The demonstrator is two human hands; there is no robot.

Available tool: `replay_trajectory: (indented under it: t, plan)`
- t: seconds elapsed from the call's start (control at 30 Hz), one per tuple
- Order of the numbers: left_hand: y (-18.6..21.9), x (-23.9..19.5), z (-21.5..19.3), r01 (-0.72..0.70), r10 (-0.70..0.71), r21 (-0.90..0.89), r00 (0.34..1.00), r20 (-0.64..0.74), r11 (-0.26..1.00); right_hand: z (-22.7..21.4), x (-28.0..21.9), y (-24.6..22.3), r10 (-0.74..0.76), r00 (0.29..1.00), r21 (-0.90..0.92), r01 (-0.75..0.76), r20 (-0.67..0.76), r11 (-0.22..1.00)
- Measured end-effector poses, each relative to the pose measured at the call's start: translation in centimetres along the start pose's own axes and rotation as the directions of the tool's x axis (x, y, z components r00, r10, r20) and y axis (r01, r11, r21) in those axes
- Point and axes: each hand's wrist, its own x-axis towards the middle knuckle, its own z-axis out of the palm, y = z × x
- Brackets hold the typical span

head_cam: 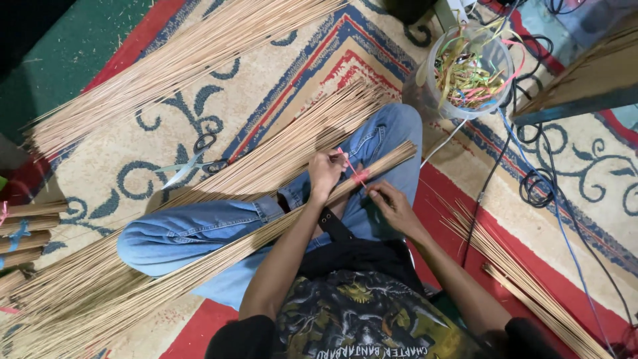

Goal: Bundling thin wooden sticks with ribbon and trimming the ends with scissors

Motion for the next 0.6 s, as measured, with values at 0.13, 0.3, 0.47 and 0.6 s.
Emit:
replay_trajectory:
  t: [0.13,0.3,0.47,0.6]
  plan:
    - [-0.5,-0.1,0.2,0.024,-0.022,0.098,0.999,-0.027,0.995,-0.1,0.2,0.5,0.002,0.999,-0.001,-0.002,0.033,1.000]
    - [0.3,-0.9,0.1,0.073,-0.069,0.214,0.997,-0.027,0.974,-0.2,0.1,0.0,0.017,0.998,0.044,-0.020,0.063,0.999]
    - [0.4,-1.2,0.8,-0.059,0.054,0.070,0.996,0.074,0.996,-0.4,-0.2,0.7,0.156,0.984,0.130,-0.165,0.081,0.978]
    - [3.6,-3.2,-1.2,0.000,0.001,-0.002,0.968,0.252,1.000,-1.5,1.1,0.1,0.192,0.972,0.174,-0.215,0.137,0.961]
